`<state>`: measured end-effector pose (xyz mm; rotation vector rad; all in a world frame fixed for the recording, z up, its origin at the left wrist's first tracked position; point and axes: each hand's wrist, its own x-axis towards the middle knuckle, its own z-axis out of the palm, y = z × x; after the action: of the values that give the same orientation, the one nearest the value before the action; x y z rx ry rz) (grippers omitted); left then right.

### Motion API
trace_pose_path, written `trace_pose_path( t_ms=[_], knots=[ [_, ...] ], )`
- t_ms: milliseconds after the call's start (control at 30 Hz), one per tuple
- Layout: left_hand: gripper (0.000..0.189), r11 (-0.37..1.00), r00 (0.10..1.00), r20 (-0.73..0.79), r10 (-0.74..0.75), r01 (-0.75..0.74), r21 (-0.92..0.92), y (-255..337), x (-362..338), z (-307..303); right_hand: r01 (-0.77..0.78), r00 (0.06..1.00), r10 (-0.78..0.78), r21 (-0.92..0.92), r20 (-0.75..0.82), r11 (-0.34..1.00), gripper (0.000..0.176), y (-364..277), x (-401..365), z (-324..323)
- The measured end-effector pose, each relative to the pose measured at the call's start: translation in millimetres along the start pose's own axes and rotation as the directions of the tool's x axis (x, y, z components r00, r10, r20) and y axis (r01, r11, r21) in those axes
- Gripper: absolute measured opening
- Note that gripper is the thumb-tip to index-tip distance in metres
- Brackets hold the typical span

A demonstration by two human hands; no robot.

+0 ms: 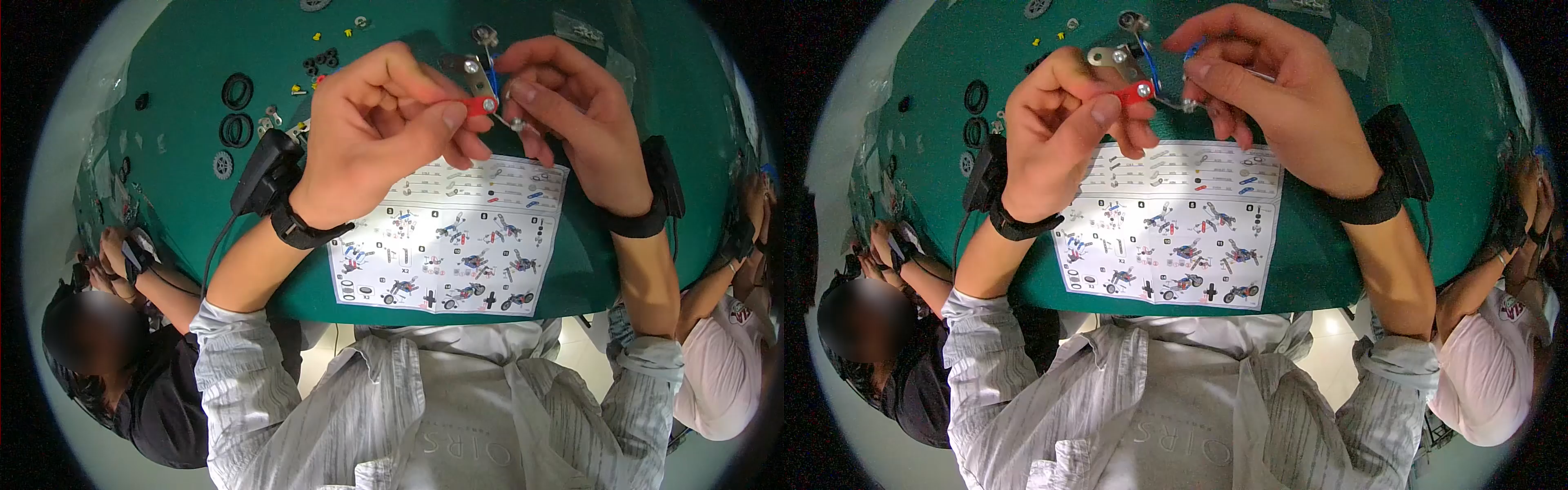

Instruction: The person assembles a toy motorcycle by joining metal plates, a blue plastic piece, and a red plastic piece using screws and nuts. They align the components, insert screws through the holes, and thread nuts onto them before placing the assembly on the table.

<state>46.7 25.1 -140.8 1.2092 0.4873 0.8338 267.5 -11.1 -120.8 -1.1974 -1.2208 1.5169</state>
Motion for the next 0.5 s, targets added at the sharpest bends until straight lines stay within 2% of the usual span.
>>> trace_pose_path(
  t_ms=[67,167,200,267,367,400,467,500],
  knots=[
    [0.008,0.997,0.999,-0.04,0.002,0.002,0.082,2.9,1.8,1.1,0.026,1.0,-0.026,-0.056,-0.003,0.998,0.022,6.4,0.4,-3.5],
    [0.007,0.989,0.997,-0.079,0.02,-0.008,0.15,4.5,2.6,0.6,-0.007,0.998,0.004,-0.043,-0.067,0.999,0.023,6.2,0.7,-3.7],
    [0.007,0.987,0.996,-0.088,0.028,-0.014,0.163,4.4,2.4,0.3,-0.016,0.998,0.017,0.021,-0.052,1.0,0.023,7.1,0.3,-5.8],
    [0.007,0.998,0.994,-0.104,0.04,-0.034,0.054,0.9,2.6,-1.7,-0.035,0.999,0.039,0.148,-0.023,0.988,0.024,9.6,-0.4,-11.3],
    [0.008,0.999,0.992,-0.125,0.02,-0.023,-0.026,1.6,1.3,-0.6,0.008,1.0,-0.008,0.005,0.01,1.0,0.028,5.5,-0.4,-10.3],
    [0.009,0.999,0.991,-0.132,0.009,-0.015,-0.038,2.9,0.3,0.5,0.012,1.0,-0.012,0.054,0.009,0.998,0.023,4.5,-1.5,-9.0],
    [0.007,0.998,0.992,-0.123,0.032,-0.025,0.058,5.0,-1.2,0.0,0.024,1.0,-0.025,0.134,0.006,0.991,0.013,0.2,-3.6,-7.5],
    [0.007,0.995,0.992,-0.118,0.037,-0.025,0.101,5.2,-2.7,0.0,0.033,0.999,-0.032,0.035,-0.002,0.999,0.017,-1.6,-5.5,-6.1]
  ],
)
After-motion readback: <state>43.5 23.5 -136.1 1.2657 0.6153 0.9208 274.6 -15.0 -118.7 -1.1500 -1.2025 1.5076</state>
